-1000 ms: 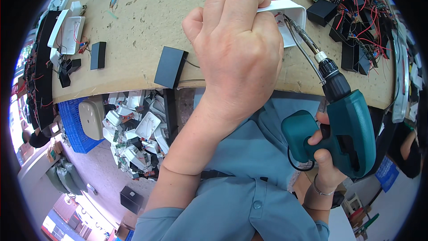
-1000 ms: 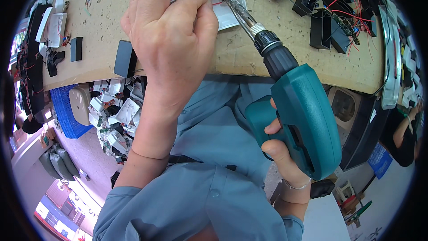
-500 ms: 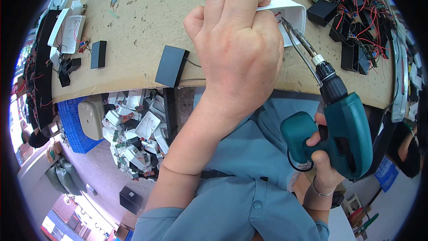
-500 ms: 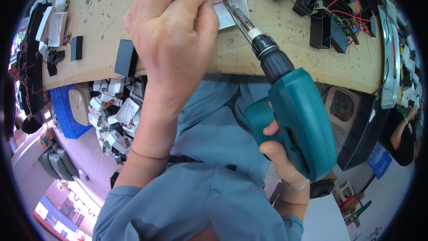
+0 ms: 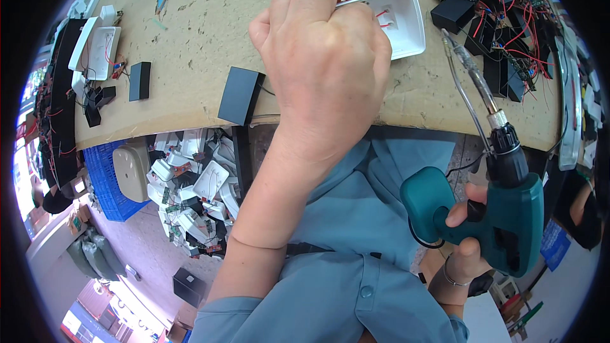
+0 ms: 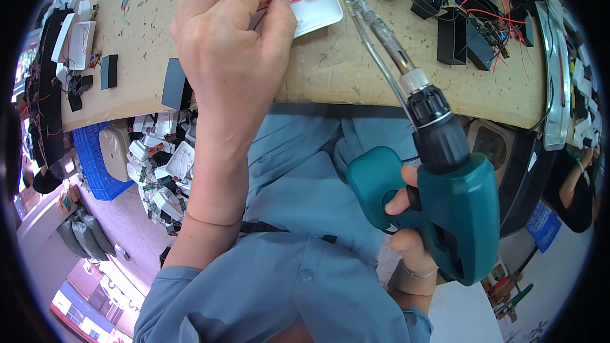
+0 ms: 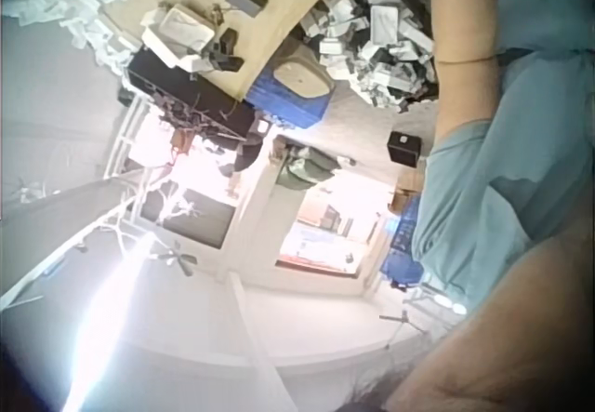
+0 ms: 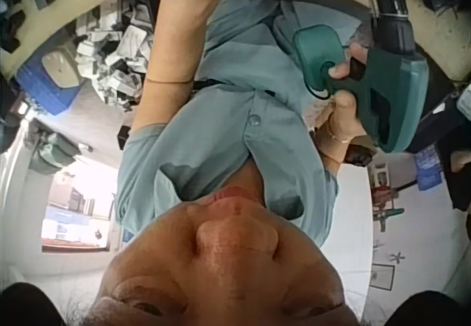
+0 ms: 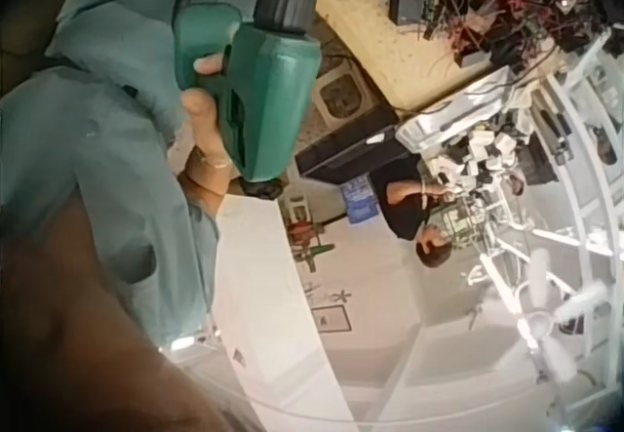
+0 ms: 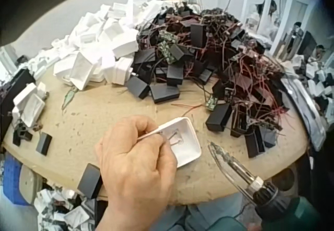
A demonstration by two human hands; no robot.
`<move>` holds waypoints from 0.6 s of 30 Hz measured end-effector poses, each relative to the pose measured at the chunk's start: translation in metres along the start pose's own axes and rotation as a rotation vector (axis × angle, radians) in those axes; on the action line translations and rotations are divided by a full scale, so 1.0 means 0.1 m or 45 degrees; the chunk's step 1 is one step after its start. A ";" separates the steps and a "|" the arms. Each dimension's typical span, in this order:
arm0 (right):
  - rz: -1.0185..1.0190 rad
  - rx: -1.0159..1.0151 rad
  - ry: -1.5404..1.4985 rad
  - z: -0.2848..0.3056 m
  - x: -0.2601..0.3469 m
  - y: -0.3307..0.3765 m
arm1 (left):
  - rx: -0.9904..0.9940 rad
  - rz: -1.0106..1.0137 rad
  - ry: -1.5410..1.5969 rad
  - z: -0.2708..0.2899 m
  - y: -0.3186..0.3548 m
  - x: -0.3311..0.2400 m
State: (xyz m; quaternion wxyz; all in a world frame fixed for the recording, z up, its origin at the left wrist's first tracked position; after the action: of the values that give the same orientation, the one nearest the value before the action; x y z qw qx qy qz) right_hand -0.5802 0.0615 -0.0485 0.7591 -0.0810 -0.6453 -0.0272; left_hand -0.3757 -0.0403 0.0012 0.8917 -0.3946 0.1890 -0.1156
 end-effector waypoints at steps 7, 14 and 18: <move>0.003 -0.033 -0.040 0.05 -0.02 0.00 | -0.006 -0.023 -0.019 0.02 -0.01 -0.01; 0.063 -0.023 -0.031 0.06 -0.01 0.00 | -0.009 -0.040 -0.033 0.04 0.00 -0.02; 0.069 -0.019 -0.078 0.04 -0.02 0.00 | -0.009 -0.049 -0.045 0.06 0.01 -0.02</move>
State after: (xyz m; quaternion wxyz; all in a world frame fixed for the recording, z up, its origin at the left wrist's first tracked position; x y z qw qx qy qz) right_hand -0.5840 0.0620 -0.0495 0.7388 -0.1049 -0.6657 -0.0087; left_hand -0.3749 -0.0352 0.0043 0.8912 -0.4032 0.1661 -0.1250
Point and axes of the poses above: each hand's wrist, its own y-axis away from the middle knuckle, its own z-axis out of the back of the hand, x = y × z, the point moved 9 cm from there along -y, towards the middle knuckle
